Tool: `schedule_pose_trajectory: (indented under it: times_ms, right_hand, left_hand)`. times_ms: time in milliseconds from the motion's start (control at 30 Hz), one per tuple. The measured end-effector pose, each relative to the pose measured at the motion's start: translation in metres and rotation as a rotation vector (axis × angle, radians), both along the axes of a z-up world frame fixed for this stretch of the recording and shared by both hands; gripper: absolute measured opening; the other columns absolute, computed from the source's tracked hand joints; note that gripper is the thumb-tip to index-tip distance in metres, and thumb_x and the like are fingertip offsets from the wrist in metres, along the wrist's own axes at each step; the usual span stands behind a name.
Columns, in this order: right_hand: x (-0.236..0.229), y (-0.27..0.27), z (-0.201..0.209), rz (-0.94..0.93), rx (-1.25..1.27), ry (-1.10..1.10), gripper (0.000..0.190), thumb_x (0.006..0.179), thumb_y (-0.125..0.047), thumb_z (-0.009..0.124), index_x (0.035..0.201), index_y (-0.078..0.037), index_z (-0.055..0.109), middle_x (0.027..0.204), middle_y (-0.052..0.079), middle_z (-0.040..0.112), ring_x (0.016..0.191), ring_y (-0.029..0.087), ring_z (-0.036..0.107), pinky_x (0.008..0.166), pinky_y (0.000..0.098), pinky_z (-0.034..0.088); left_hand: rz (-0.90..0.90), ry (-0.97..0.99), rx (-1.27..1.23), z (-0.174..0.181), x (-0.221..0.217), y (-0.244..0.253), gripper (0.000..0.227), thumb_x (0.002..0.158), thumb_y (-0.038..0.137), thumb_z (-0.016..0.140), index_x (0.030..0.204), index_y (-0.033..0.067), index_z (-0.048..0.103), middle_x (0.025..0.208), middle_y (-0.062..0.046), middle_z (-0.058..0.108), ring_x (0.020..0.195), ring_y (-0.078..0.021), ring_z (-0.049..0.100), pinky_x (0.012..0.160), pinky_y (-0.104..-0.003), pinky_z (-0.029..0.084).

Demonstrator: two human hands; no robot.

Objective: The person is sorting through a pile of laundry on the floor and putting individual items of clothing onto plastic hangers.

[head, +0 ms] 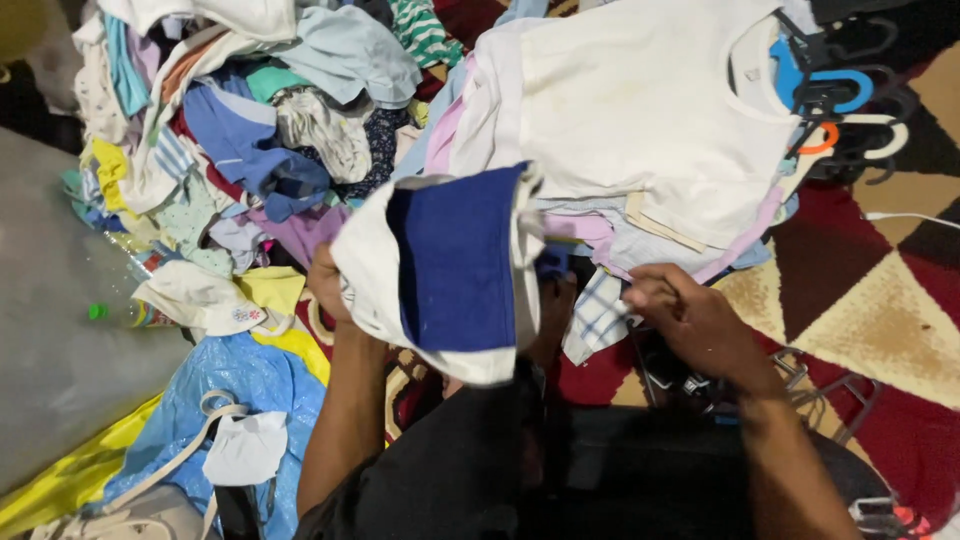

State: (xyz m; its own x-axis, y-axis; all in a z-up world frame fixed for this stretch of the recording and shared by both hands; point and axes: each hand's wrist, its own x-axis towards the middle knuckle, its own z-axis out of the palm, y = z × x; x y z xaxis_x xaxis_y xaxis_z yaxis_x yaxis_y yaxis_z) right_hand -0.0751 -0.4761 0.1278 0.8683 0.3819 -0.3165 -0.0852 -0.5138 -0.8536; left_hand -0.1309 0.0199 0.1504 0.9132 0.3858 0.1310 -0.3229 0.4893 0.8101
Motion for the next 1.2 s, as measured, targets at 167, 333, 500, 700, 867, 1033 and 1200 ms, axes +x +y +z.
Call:
schedule_pose_trajectory:
  times_ms: [167,333,500,700,867,1033,1200]
  right_hand:
    - [-0.021,-0.003,-0.087,0.010,0.140,0.152,0.075,0.109,-0.050,0.064,0.181,-0.028,0.055,0.156,0.026,0.081,0.140,0.053,0.078,0.122,0.0665,0.061]
    - [-0.015,-0.027,-0.132,-0.031,0.076,0.012,0.066,0.111,-0.044,0.066,0.174,-0.027,0.062,0.157,0.029,0.078,0.140,0.055,0.077,0.125,0.0646,0.059]
    - [-0.018,-0.042,-0.148,0.007,0.007,-0.218,0.052,0.114,-0.034,0.070,0.165,-0.025,0.073,0.158,0.034,0.073,0.141,0.058,0.075,0.131,0.0617,0.057]
    - [-0.023,-0.040,-0.158,0.066,-0.048,-0.434,0.039,0.117,-0.025,0.074,0.155,-0.024,0.084,0.159,0.038,0.068,0.141,0.061,0.073,0.136,0.0588,0.055]
    - [0.012,-0.067,-0.076,-0.138,0.402,-0.049,0.021,0.111,-0.020,0.078,0.106,-0.003,0.089,0.091,0.014,0.079,0.081,0.025,0.069,0.084,0.0445,0.058]
    - [0.016,-0.078,-0.025,-0.385,0.504,-0.036,0.026,0.114,-0.014,0.074,0.132,-0.006,0.090,0.095,0.019,0.078,0.084,0.024,0.074,0.083,0.0425,0.065]
    - [0.025,-0.072,-0.021,-0.512,0.676,-0.066,0.032,0.124,-0.015,0.062,0.146,-0.002,0.082,0.102,0.021,0.083,0.086,0.019,0.076,0.077,0.0323,0.064]
  left_hand:
    - [-0.400,0.268,0.223,0.009,0.031,-0.129,0.030,0.109,0.021,0.062,0.131,0.0062,0.076,0.113,-0.012,0.076,0.111,-0.0240,0.072,0.104,-0.039,0.058]
    - [-0.449,0.281,0.644,-0.008,0.031,-0.166,0.054,0.119,0.017,0.061,0.170,0.0026,0.068,0.162,-0.025,0.072,0.156,-0.0370,0.062,0.136,-0.056,0.046]
    - [-0.377,0.157,0.986,0.047,0.020,-0.187,0.060,0.123,0.042,0.063,0.169,0.0025,0.071,0.169,-0.026,0.069,0.168,-0.0495,0.058,0.141,-0.063,0.042]
    - [-0.392,0.200,1.054,0.035,0.025,-0.230,0.026,0.109,0.032,0.094,0.126,0.0126,0.090,0.105,-0.017,0.084,0.105,-0.0352,0.086,0.098,-0.050,0.064]
    - [-0.279,0.297,0.633,0.039,0.026,-0.225,0.021,0.119,0.019,0.078,0.132,0.0128,0.093,0.100,-0.004,0.086,0.100,-0.0111,0.072,0.093,-0.036,0.064]
    - [-0.197,0.290,0.227,0.024,0.026,-0.202,0.027,0.120,0.019,0.070,0.139,0.0059,0.084,0.113,-0.016,0.092,0.105,-0.0184,0.085,0.102,-0.040,0.068]
    - [-0.146,0.296,0.040,0.035,0.027,-0.194,0.033,0.125,0.026,0.062,0.148,0.0080,0.077,0.141,-0.025,0.088,0.128,-0.0328,0.087,0.121,-0.055,0.065]
